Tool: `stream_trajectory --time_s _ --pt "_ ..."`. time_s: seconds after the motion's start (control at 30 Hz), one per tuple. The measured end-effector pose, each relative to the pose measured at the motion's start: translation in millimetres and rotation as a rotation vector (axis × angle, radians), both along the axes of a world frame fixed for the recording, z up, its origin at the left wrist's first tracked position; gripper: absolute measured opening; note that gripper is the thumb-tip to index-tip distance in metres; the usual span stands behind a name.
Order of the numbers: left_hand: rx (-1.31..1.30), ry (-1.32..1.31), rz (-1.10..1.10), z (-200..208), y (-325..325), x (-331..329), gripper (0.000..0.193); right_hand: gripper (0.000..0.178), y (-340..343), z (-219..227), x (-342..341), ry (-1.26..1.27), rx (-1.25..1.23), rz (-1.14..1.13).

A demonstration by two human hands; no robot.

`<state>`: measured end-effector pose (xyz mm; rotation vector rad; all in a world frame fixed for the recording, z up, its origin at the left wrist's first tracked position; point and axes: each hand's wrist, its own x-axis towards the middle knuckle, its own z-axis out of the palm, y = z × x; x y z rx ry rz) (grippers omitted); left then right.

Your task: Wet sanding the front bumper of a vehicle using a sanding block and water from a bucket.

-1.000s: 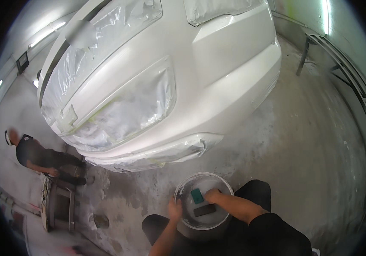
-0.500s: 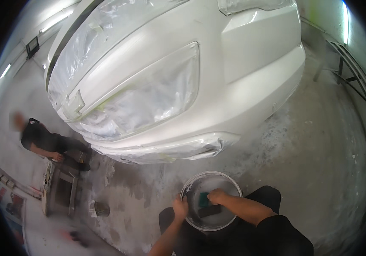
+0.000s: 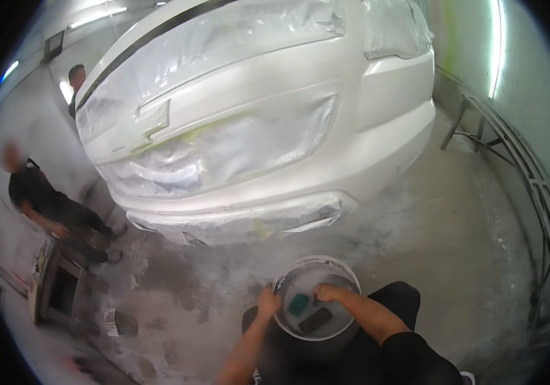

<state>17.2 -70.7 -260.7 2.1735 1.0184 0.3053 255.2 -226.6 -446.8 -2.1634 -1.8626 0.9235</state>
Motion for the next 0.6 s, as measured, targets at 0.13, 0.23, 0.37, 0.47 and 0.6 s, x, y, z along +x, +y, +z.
stream_trajectory --time_s 0.13,0.23,0.37,0.47,0.6 --pt "0.118 -0.03 0.05 -4.6 16.6 -28.8 0.032 0.031 -5.9 24.6 -36.1 0.133 0.13 -0.016" --pt "0.145 -0.065 0.031 -7.9 13.6 -21.5 0.032 0.031 -21.9 34.4 -39.1 0.085 0.097 -0.048" --pt "0.223 -0.085 0.002 -31.5 19.1 -20.2 0.032 0.031 -20.8 43.1 -55.1 -0.048 -0.126 -0.039" --pt "0.35 -0.029 0.026 -57.4 31.9 -41.3 0.034 0.032 -6.6 39.7 -73.8 -0.078 -0.14 0.064" --pt "0.312 -0.107 -0.073 -17.8 12.5 17.9 0.039 0.038 -45.9 -31.1 7.4 -0.197 -0.084 -0.005"
